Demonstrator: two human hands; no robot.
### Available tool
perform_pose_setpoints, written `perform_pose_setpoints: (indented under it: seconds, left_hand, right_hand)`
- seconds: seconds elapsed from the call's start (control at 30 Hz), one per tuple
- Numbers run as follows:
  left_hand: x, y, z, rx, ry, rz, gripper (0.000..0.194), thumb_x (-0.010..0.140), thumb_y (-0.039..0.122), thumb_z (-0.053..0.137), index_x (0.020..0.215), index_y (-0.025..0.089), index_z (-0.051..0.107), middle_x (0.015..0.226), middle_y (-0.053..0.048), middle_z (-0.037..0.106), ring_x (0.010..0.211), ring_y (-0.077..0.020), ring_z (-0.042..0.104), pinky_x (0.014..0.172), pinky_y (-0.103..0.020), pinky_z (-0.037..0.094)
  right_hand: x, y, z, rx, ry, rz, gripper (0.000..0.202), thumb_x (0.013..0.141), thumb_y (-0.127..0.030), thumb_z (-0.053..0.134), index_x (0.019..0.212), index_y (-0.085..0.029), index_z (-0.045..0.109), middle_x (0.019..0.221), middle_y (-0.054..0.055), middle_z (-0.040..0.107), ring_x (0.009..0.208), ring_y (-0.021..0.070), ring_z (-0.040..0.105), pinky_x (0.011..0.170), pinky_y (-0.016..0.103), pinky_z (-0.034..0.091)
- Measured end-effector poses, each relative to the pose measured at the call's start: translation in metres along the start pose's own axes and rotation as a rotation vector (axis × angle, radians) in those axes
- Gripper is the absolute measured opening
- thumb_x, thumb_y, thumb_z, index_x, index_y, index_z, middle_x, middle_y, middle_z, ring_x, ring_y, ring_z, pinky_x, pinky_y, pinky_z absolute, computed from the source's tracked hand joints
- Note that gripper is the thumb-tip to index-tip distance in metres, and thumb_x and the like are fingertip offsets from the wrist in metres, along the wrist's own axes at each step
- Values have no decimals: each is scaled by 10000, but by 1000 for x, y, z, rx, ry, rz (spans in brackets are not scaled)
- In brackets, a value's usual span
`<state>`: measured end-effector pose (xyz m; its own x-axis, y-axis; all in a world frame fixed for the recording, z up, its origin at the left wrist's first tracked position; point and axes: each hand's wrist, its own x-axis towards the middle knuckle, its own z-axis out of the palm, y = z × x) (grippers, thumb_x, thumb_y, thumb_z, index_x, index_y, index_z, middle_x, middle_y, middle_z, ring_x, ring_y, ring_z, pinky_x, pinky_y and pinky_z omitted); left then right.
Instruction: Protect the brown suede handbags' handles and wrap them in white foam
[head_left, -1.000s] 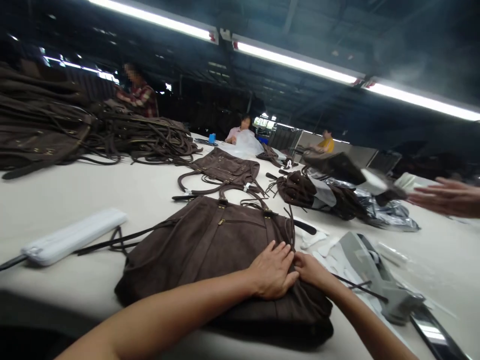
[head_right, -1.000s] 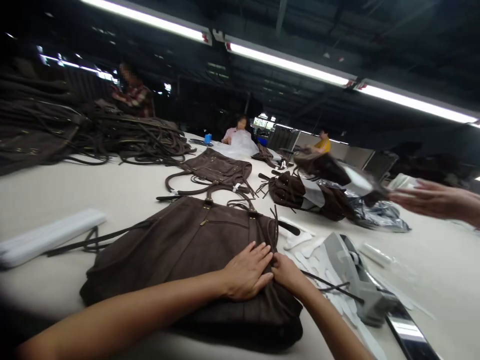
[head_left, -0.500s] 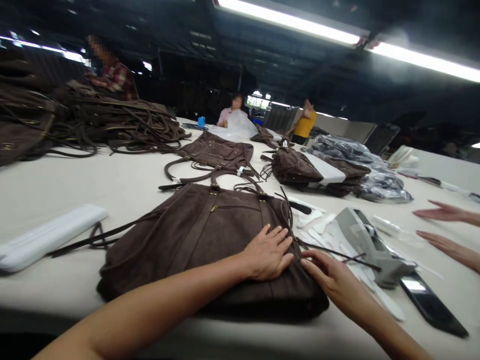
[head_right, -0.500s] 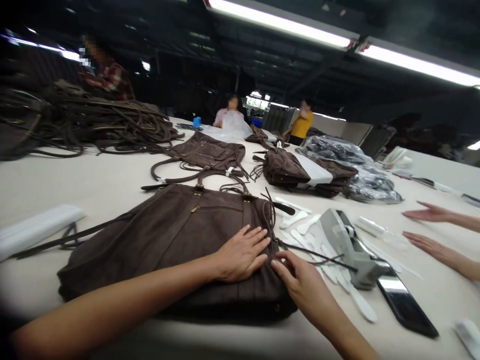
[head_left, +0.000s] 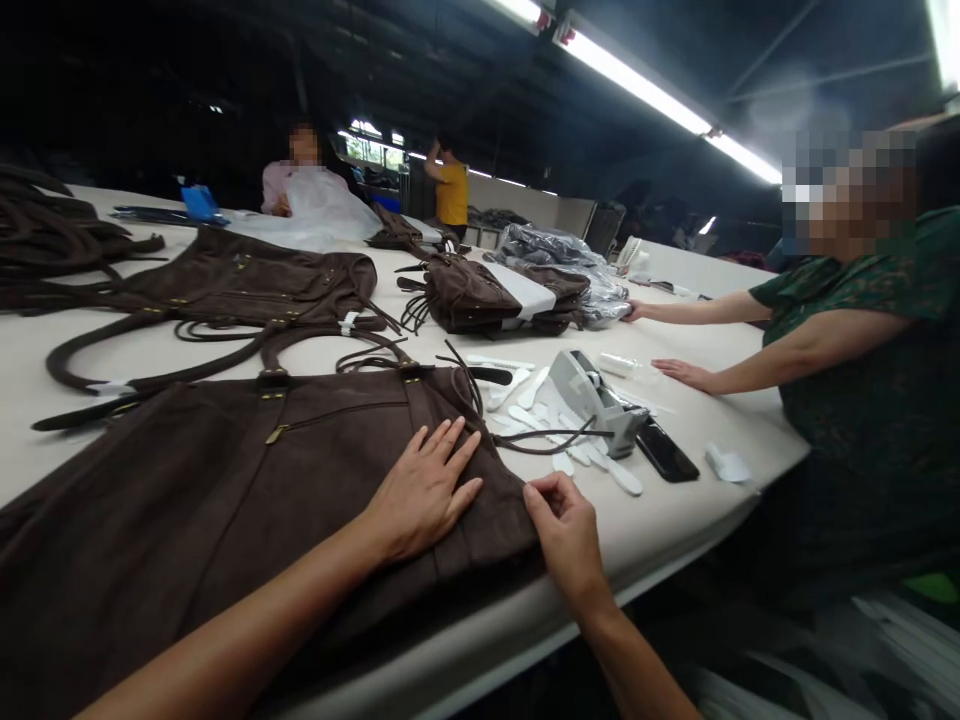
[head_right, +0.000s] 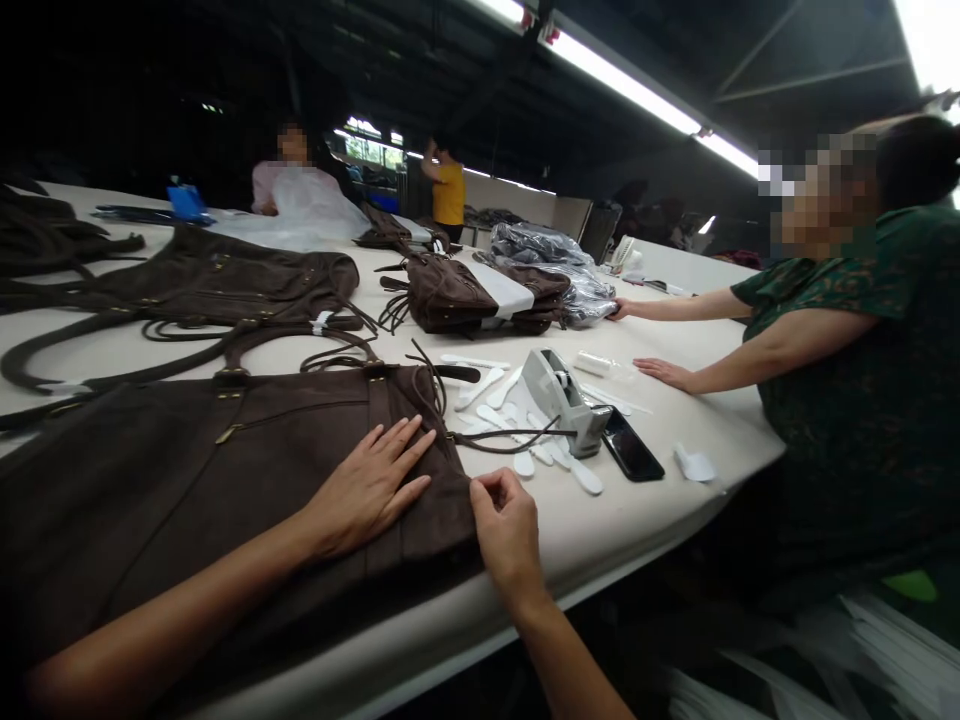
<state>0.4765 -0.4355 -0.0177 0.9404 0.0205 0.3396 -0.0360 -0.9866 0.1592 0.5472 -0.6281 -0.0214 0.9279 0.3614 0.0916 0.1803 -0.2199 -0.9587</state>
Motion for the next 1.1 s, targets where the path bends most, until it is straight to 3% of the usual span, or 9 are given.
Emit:
perform_pose_setpoints:
  seconds: [0.13, 0.23, 0.33, 0.5, 0.67, 0.77, 0.87, 0.93, 1.1]
  left_hand:
    - [0, 3, -3, 10, -44, -10, 593, 959, 504, 367, 1449, 172, 401, 1522, -165, 344, 1398, -308, 348, 1139, -525, 282]
    - [1, 4, -3, 26, -62, -18, 596, 956, 509, 366, 1435, 159, 426, 1504, -177, 370, 1386, -312, 369, 1138, -529, 275]
    - [1, 2, -2, 26, -39, -11, 568, 954, 499, 381, 1427, 191, 443, 1495, -169, 389, 1379, -312, 381, 1128, -539, 276]
    - [0, -1, 2, -17, 9, 31, 501, 956, 488, 390, 1408, 285, 465, 1487, -128, 418, 1356, -316, 415, 1108, -566, 279]
    - [-1, -1, 1, 2, 14, 41, 482, 965, 481, 371, 1388, 284, 494, 1454, -137, 465, 1329, -330, 448, 1104, -571, 277]
    - [-1, 1, -2, 37, -10, 47, 490, 976, 472, 348, 1400, 264, 481, 1450, -155, 464, 1342, -323, 433, 1109, -560, 275]
    - [-1, 1, -3, 38, -4, 49, 490, 975, 478, 344, 1393, 266, 487, 1460, -151, 452, 1341, -320, 435, 1111, -556, 274]
    - [-1, 0, -1, 39, 7, 49, 483, 972, 478, 350, 1383, 272, 499, 1456, -147, 458, 1342, -314, 435, 1113, -554, 272]
    - [0, -5, 6, 41, 18, 71, 494, 967, 478, 351, 1395, 272, 487, 1443, -137, 479, 1350, -312, 423, 1108, -562, 271]
  right_hand:
    - [-12, 4, 0, 57, 106, -88, 259, 839, -442, 603, 871, -187, 566, 772, 21, 598, 744, 162, 576, 700, 262, 475]
    - [-8, 5, -5, 58, -3, -80, 264, 843, -416, 584, 967, -184, 599, 889, 52, 624, 761, 163, 592, 670, 262, 488]
    - [-1, -6, -15, -127, -142, -159, 214, 849, -329, 539, 940, -191, 674, 1078, 93, 617, 881, 186, 617, 685, 273, 506]
    - [11, -52, -27, -586, -269, -435, 203, 817, -125, 548, 896, -224, 707, 1258, 70, 598, 1215, 217, 512, 1055, 392, 395]
    - [45, -103, -7, -660, -369, -620, 276, 902, -164, 501, 1136, -185, 646, 1219, 80, 628, 1175, 181, 549, 1041, 317, 390]
    - [75, -114, 20, -937, -370, -491, 313, 962, -269, 452, 1195, -135, 610, 1166, 131, 653, 1100, 227, 598, 962, 337, 427]
    - [102, -105, 49, -1115, -379, -292, 411, 955, -419, 462, 1023, -75, 678, 1016, 217, 690, 999, 318, 643, 855, 399, 465]
    - [116, -93, 62, -1115, -384, -254, 449, 920, -484, 511, 924, -75, 698, 974, 237, 695, 972, 343, 650, 814, 406, 473]
    - [135, -67, 77, -1032, -326, -242, 286, 906, -392, 555, 936, -139, 686, 1001, 156, 706, 978, 259, 647, 814, 327, 455]
